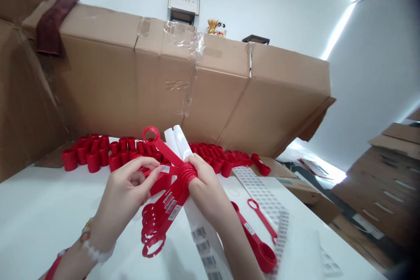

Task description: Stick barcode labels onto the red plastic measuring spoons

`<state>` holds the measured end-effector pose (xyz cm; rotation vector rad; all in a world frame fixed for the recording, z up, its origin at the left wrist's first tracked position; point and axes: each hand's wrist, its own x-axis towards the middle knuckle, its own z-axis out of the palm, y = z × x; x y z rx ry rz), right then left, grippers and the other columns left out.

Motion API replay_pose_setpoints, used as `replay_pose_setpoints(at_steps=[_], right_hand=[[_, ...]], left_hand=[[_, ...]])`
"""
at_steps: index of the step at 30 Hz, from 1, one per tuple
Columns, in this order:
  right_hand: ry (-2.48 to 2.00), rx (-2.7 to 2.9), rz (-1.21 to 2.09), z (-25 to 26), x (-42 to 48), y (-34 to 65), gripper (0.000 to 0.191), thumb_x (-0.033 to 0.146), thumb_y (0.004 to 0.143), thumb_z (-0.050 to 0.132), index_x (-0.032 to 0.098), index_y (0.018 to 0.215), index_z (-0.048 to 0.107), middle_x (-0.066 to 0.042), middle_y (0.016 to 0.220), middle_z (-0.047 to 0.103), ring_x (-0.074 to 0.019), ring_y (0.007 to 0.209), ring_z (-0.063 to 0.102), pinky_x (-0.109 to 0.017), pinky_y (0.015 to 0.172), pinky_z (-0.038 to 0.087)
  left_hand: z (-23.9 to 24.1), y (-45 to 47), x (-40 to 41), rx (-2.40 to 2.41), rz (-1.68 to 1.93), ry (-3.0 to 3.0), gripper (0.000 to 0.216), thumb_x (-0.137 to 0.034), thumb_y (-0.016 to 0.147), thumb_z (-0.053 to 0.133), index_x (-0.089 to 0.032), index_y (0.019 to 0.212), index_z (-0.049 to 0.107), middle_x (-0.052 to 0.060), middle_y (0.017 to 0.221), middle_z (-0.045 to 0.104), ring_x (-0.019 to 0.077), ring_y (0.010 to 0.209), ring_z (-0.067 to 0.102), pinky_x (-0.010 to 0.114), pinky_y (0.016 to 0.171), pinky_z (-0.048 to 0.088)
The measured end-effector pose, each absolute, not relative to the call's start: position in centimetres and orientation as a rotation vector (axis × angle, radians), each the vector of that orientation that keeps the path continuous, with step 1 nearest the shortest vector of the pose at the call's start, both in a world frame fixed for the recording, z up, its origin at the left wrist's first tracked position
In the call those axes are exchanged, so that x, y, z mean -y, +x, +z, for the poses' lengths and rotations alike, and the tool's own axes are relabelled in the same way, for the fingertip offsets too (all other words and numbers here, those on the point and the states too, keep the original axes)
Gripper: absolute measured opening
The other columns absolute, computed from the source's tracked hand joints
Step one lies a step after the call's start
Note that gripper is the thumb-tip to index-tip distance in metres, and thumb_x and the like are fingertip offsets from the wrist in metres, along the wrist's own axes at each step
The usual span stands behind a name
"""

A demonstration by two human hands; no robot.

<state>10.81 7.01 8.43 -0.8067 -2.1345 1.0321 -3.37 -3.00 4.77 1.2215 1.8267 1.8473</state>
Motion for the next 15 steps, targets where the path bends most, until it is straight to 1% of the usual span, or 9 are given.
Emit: replay_pose_setpoints(at_steps=[3, 5, 7, 9, 11, 12, 14, 15], right_hand=[[-0.792, 2.141, 1.028, 8.3, -6.9, 10.8, 0.017, 0.019, 0.087, 0.042, 0.021, 0.070, 0.041, 0.003, 0.081, 0.048, -0.0156, 0.073, 0.047, -0.031, 0.065, 0.038], [-0.782, 2.151, 1.033, 8.2, -6.8, 10.7, 0.017, 0.019, 0.088, 0.042, 0.021, 0.071, 0.042, 0.003, 0.081, 0.049, -0.0157, 0.074, 0.048, -0.031, 0.065, 0.038], [-0.780, 2.158, 1.041, 8.1, -6.8, 10.7, 0.017, 0.020, 0.088, 0.042, 0.021, 0.071, 0.042, 0.002, 0.082, 0.049, -0.0157, 0.074, 0.048, -0.031, 0.065, 0.038], [-0.771, 2.151, 1.045, 8.2, -6.9, 10.7, 0.017, 0.019, 0.088, 0.043, 0.021, 0.070, 0.042, 0.002, 0.082, 0.050, -0.0156, 0.074, 0.048, -0.031, 0.066, 0.038], [-0.751, 2.117, 1.068, 8.3, -7.2, 10.7, 0.017, 0.018, 0.087, 0.042, 0.021, 0.070, 0.042, 0.002, 0.082, 0.050, -0.0153, 0.075, 0.048, -0.030, 0.066, 0.037], [-0.743, 2.098, 1.085, 8.4, -7.4, 10.8, 0.017, 0.018, 0.086, 0.042, 0.021, 0.069, 0.042, 0.002, 0.082, 0.050, -0.0152, 0.075, 0.047, -0.030, 0.066, 0.037], [-0.751, 2.075, 1.115, 8.4, -7.8, 10.9, 0.016, 0.017, 0.085, 0.042, 0.020, 0.070, 0.043, 0.001, 0.081, 0.050, -0.0149, 0.075, 0.047, -0.029, 0.066, 0.037], [-0.760, 2.073, 1.125, 8.4, -8.0, 10.9, 0.015, 0.017, 0.085, 0.042, 0.020, 0.070, 0.044, 0.002, 0.081, 0.049, -0.0147, 0.074, 0.047, -0.029, 0.066, 0.037]], left_hand=[[4.4, -3.5, 2.7, -1.962, 1.830, 1.341, 0.020, -0.049, 0.087, 0.066, -0.029, 0.089, 0.066, -0.004, 0.070, 0.065, 0.0125, 0.051, 0.054, 0.022, 0.046, 0.044], [4.3, -3.5, 2.6, -2.042, 1.787, 1.427, 0.017, -0.046, 0.090, 0.062, -0.030, 0.095, 0.063, -0.005, 0.079, 0.068, 0.0129, 0.055, 0.057, 0.023, 0.051, 0.046], [4.4, -3.6, 2.5, -2.125, 1.696, 1.475, 0.022, -0.046, 0.092, 0.060, -0.032, 0.109, 0.056, -0.007, 0.075, 0.066, 0.0137, 0.055, 0.057, 0.025, 0.054, 0.045], [4.7, -4.1, 2.4, -2.237, 1.592, 1.471, 0.036, -0.052, 0.091, 0.061, -0.031, 0.117, 0.046, -0.010, 0.063, 0.057, 0.0160, 0.054, 0.057, 0.026, 0.054, 0.042], [5.2, -4.8, 2.6, -2.353, 1.512, 1.446, 0.044, -0.059, 0.088, 0.063, -0.029, 0.111, 0.041, -0.012, 0.054, 0.047, 0.0180, 0.052, 0.055, 0.027, 0.053, 0.039], [5.5, -5.3, 2.8, -2.396, 1.494, 1.433, 0.044, -0.061, 0.087, 0.063, -0.028, 0.106, 0.039, -0.012, 0.054, 0.046, 0.0184, 0.052, 0.055, 0.028, 0.052, 0.038], [6.1, -6.1, 3.4, -2.461, 1.529, 1.407, 0.040, -0.061, 0.090, 0.059, -0.028, 0.098, 0.037, -0.010, 0.060, 0.051, 0.0183, 0.054, 0.056, 0.029, 0.054, 0.038], [6.3, -6.3, 3.7, -2.506, 1.578, 1.380, 0.037, -0.060, 0.091, 0.056, -0.028, 0.098, 0.038, -0.009, 0.066, 0.054, 0.0185, 0.057, 0.057, 0.030, 0.056, 0.039]])
